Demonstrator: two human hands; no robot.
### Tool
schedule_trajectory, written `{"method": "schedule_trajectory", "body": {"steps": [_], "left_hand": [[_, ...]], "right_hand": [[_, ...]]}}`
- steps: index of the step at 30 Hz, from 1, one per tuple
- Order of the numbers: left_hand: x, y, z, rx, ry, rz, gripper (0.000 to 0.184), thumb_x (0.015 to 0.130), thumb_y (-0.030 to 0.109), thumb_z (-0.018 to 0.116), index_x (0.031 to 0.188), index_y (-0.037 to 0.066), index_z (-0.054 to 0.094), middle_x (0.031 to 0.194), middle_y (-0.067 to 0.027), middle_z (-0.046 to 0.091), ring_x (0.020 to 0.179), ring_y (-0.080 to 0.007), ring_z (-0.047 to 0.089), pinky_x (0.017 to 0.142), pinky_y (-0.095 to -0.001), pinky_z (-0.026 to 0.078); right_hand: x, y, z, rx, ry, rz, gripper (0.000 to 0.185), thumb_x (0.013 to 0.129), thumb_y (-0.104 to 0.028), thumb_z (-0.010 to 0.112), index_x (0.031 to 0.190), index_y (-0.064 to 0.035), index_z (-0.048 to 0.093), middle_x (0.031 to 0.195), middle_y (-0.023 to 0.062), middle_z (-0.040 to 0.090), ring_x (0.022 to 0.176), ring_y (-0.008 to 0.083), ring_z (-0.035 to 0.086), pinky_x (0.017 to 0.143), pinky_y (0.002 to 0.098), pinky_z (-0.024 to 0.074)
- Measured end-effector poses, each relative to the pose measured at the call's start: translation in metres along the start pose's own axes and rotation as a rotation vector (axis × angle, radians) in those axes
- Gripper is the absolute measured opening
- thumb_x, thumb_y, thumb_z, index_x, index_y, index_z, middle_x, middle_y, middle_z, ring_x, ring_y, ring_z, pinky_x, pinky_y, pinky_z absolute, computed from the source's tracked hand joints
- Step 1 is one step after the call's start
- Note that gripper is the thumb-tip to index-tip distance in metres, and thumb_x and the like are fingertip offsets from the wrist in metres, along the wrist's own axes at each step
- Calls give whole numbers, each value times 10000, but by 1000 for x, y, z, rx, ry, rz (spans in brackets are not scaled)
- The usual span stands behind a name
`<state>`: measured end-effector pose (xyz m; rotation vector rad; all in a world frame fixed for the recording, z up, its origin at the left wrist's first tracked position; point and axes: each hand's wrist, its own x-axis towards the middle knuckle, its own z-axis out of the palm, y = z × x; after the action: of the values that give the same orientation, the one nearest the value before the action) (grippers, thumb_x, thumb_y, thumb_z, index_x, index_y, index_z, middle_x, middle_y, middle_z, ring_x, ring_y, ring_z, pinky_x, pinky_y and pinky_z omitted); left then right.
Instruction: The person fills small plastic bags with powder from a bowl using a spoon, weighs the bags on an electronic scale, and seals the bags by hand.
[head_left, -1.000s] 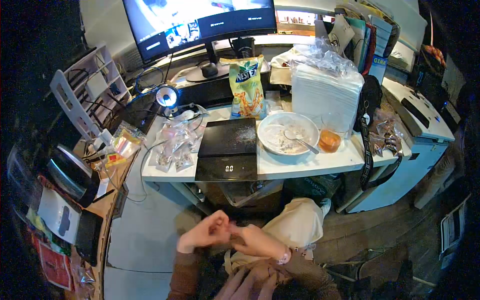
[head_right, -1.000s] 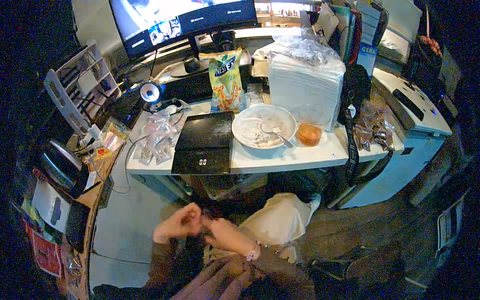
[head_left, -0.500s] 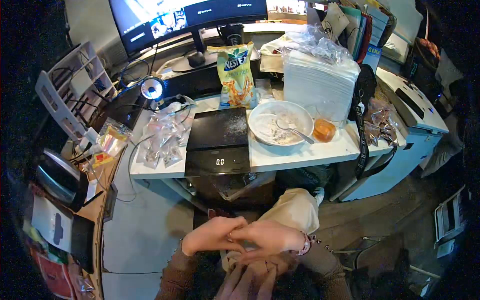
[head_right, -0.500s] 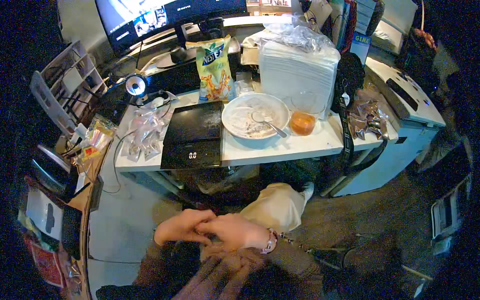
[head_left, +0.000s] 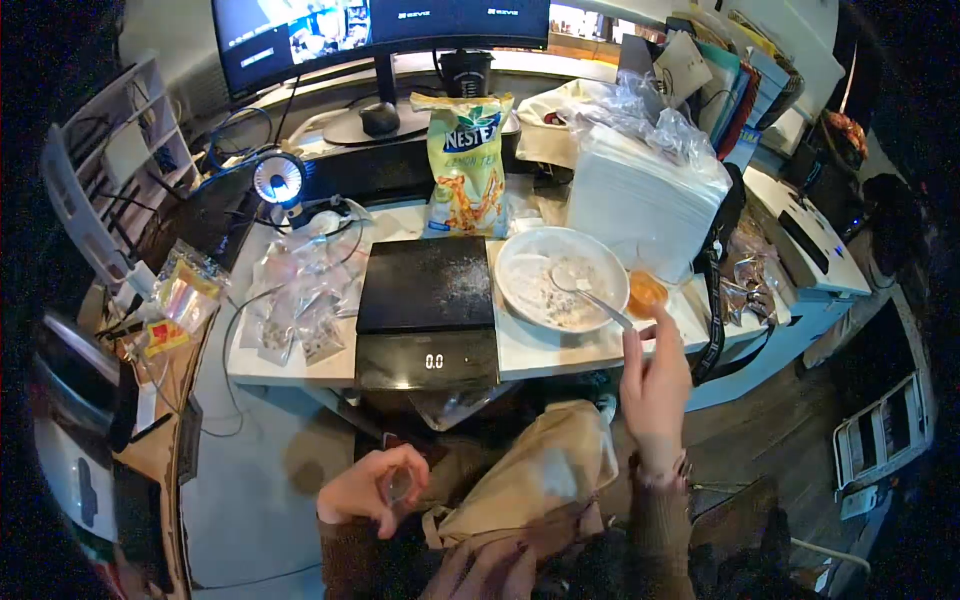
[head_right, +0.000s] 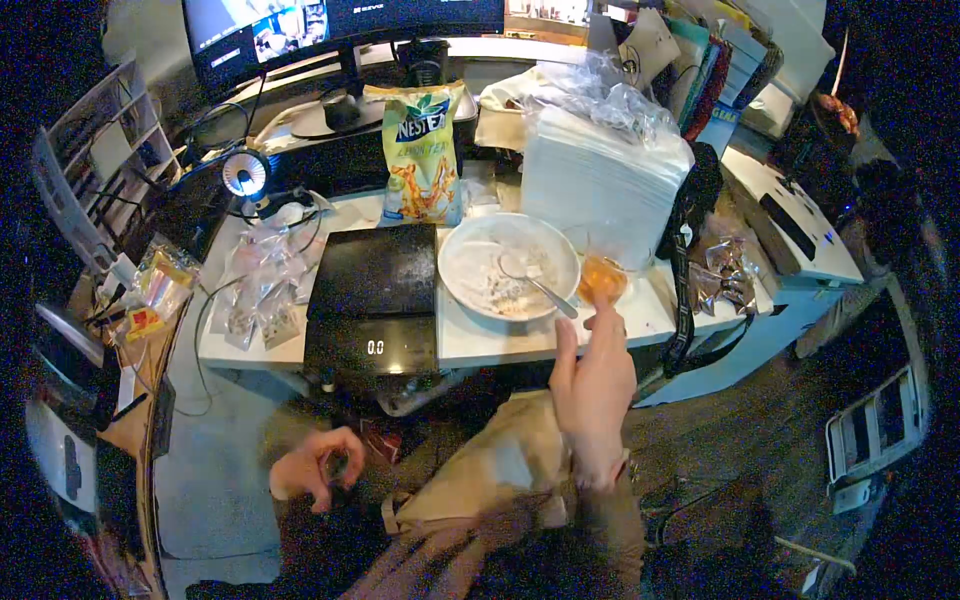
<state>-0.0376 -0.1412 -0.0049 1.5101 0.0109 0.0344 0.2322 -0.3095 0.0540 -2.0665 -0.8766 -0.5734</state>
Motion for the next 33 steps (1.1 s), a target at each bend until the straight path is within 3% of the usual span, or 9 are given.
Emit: {"method": "schedule_trajectory", "body": {"steps": [3, 6, 7, 10, 15, 18, 23, 30, 33], "left_hand": [[-10, -12, -4, -160, 13, -17, 518, 549, 77, 798, 953, 40, 475, 855, -41, 534, 788, -102, 511, 642, -231, 418], [-17, -27, -7, -152, 113, -95, 607, 590, 382, 794, 987, 58, 469, 831, -41, 539, 757, -138, 518, 680, -280, 417], [-20, -29, -8, -155, 107, -96, 607, 590, 382, 794, 987, 58, 469, 831, -41, 539, 757, -138, 518, 680, -280, 417], [-25, -36, -11, -195, 236, -165, 449, 570, 8, 682, 960, 49, 462, 829, -32, 527, 770, -107, 477, 694, -230, 379], [-29, -58, -23, -104, 360, -73, 416, 610, 52, 680, 961, 55, 456, 834, -32, 529, 786, -105, 470, 704, -234, 372], [-28, -61, -25, -58, 399, -57, 451, 681, 291, 702, 979, 67, 448, 849, -37, 526, 784, -135, 513, 722, -263, 412], [-34, -62, -20, -110, 418, -57, 411, 650, 119, 687, 974, 59, 440, 839, -34, 529, 793, -114, 476, 696, -240, 379], [-30, -70, -24, -22, 462, -74, 507, 663, 336, 707, 986, 45, 446, 826, -44, 525, 758, -139, 512, 687, -266, 419], [-34, -61, -21, -32, 471, -95, 538, 646, 344, 732, 990, 46, 445, 824, -45, 523, 758, -141, 512, 687, -269, 419]], "right_hand": [[17, 12, 22, -167, -152, 100, 191, 824, -136, 570, 926, 11, 502, 629, 127, 537, 557, 246, 527, 515, 327, 402], [27, 18, 29, -103, -158, 15, 156, 829, -130, 556, 837, 13, 494, 597, 127, 539, 521, 269, 522, 494, 344, 400], [30, 21, 29, -73, -162, -23, 158, 832, -128, 549, 793, 14, 489, 580, 126, 540, 503, 280, 519, 484, 352, 398], [48, 26, 18, 9, -162, -112, 125, 817, -108, 549, 808, 14, 519, 600, 133, 551, 518, 294, 529, 486, 356, 408], [76, 27, 30, 11, -46, -440, 209, 719, -25, 561, 927, -16, 576, 637, 113, 557, 555, 268, 538, 498, 341, 417], [73, 16, 38, -185, -152, -607, 329, 657, -3, 555, 982, -39, 587, 666, 88, 561, 583, 244, 540, 524, 319, 419], [56, 2, 12, -268, -333, -840, 434, 597, -13, 551, 1025, -63, 593, 728, 44, 568, 625, 206, 540, 572, 287, 418], [71, 3, 29, -372, -294, -905, 429, 620, -55, 563, 1048, -39, 582, 753, 31, 566, 627, 163, 540, 555, 288, 415], [53, 0, 20, -355, -319, -998, 433, 626, -67, 568, 1057, -36, 578, 749, 28, 557, 625, 140, 529, 547, 286, 410]]}}
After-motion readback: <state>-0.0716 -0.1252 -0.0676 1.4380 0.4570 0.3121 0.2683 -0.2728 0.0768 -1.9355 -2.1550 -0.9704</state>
